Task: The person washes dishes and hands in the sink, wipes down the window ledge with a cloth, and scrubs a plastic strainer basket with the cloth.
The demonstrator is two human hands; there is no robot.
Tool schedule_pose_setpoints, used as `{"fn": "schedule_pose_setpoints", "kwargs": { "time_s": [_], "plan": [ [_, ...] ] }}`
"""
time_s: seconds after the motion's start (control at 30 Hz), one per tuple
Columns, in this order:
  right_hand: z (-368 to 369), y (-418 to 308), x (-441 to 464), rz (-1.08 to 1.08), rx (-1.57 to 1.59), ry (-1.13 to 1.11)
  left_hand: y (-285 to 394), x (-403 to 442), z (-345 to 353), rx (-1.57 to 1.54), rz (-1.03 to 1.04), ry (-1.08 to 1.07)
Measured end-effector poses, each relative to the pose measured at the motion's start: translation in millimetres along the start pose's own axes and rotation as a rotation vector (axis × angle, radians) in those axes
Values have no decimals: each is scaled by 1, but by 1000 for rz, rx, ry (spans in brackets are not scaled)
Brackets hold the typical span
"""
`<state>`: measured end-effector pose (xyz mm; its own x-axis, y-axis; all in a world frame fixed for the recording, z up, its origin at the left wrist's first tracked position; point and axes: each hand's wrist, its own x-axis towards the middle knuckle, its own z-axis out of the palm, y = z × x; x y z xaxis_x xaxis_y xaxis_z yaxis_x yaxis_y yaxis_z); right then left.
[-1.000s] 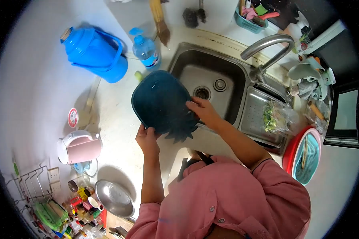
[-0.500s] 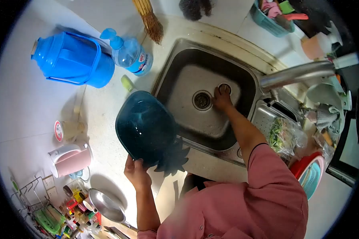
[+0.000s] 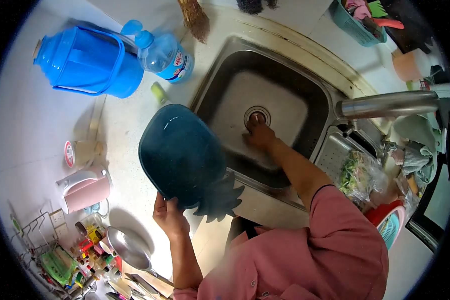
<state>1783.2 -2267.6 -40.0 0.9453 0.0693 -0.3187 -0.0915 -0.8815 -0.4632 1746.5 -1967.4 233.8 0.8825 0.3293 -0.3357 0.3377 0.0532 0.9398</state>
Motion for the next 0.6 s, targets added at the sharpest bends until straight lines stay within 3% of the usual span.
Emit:
{"fn": "schedule_pose_setpoints", "kwargs": {
  "time_s": [0.13,0.2,0.27,0.37,0.47,0.6],
  "plan": [
    [-21,24,25,79,333,-94,-4,0,17,115,-51,-69],
    [-30,19,21,218,777,-47,-7,1,28,91,-43,-198],
    [-94,-20,-17,387,1363,33,-10,2,47,21,-78,-232],
    [-153,-54,-66,580,1779,-8,-24,9,71,91,-89,-298],
    [-182,-71,-95,637,1598,91,-79,31,82,1,-94,-447],
    [-156,-21,-87,417,1505,92,-93,44,118,158,-169,-535]
  ]
}}
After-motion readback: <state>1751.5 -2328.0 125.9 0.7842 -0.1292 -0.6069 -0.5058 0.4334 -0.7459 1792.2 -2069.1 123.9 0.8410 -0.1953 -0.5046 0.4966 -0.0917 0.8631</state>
